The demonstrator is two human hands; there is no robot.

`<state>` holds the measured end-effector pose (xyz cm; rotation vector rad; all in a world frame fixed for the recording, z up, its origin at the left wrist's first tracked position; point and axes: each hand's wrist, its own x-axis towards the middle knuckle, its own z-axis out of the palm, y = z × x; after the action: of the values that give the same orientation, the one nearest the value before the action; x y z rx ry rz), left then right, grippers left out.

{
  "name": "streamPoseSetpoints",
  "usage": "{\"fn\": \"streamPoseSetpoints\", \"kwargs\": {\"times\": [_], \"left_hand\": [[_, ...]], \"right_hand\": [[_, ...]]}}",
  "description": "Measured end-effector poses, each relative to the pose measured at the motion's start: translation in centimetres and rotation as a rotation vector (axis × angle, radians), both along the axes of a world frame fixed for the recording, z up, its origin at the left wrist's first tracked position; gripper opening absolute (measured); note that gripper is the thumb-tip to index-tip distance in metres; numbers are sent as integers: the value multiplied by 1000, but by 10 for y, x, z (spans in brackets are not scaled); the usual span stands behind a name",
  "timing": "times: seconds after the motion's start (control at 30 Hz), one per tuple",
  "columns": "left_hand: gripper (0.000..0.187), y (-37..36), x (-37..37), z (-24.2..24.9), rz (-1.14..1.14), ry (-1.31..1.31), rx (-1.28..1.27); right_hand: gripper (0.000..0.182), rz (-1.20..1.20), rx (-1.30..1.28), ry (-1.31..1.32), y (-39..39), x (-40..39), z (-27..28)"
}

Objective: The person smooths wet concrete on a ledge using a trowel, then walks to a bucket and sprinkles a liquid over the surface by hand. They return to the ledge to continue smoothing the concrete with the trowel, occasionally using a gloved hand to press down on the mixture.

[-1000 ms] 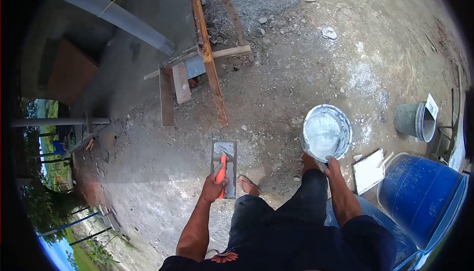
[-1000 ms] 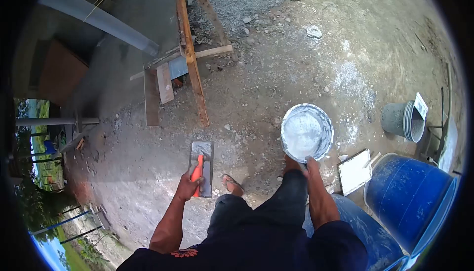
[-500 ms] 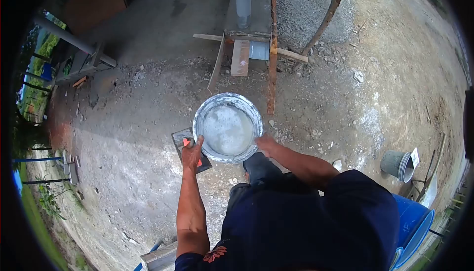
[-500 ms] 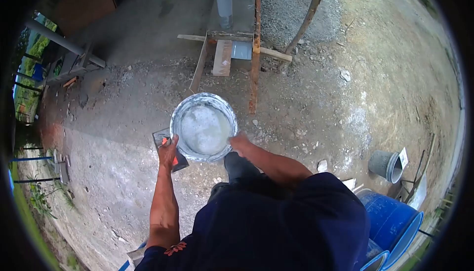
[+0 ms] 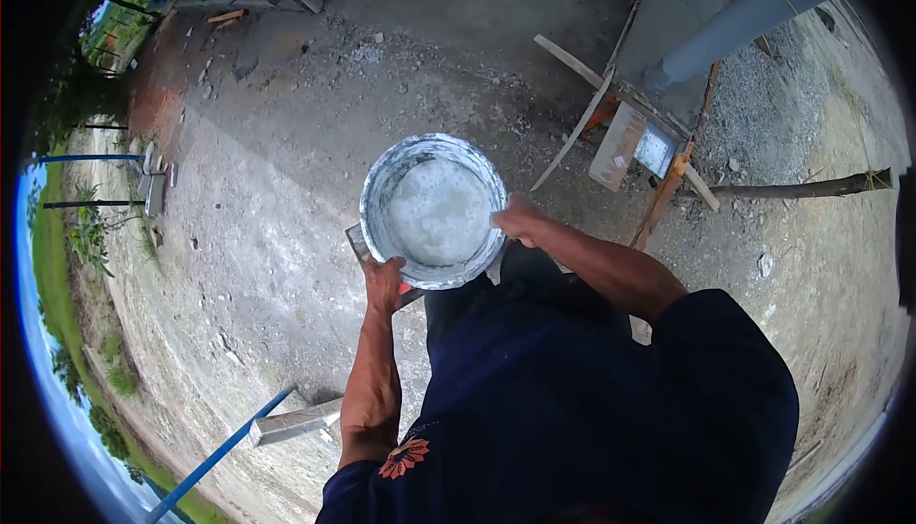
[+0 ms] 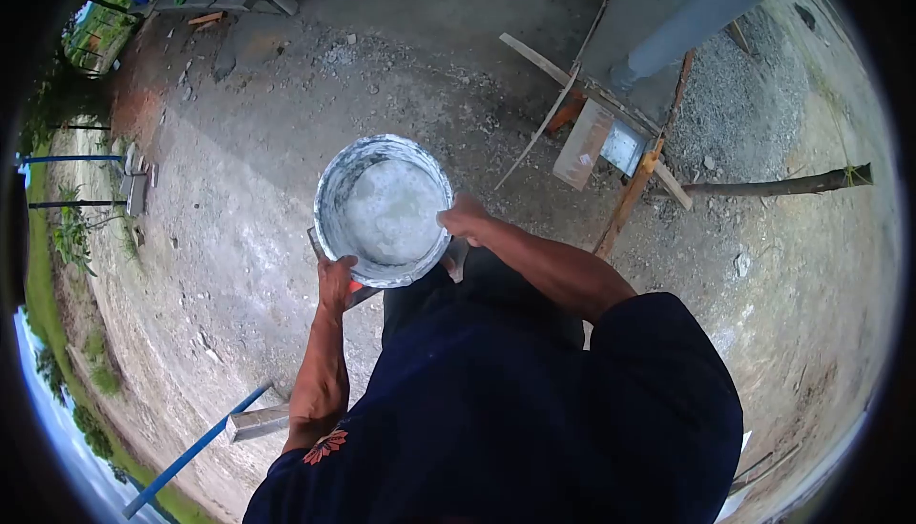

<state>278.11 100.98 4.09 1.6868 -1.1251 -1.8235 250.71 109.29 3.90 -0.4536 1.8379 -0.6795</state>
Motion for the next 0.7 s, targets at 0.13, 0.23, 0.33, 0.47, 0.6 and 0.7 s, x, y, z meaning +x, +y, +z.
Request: {"fn": "streamPoseSetpoints", "kwargs": {"times": [0.13,0.23,0.33,0.47,0.6,0.7], "left_hand": [[38,-76,-37,-12,-18,103,4],[41,-134,-78,-6,-44,197,-46],[49,-184,-122,0,-91,266,8],[53,-253,-173,-7,-208,235,26],[48,-305,-252,10,-320,189,-61],[48,-340,-315,1,-470,157,-96]], "right_hand": [[42,35,-2,-71,-53,-38,-54],[42,22,52,61,-100,-67,-14],[46,-86,59,77,-131,-93,-3],[41,-240,-156,522,-153,-138,-5],[34,-258,-388,744,-206,-192,24],[21,54,-326,721,-278,-236,-3]]}}
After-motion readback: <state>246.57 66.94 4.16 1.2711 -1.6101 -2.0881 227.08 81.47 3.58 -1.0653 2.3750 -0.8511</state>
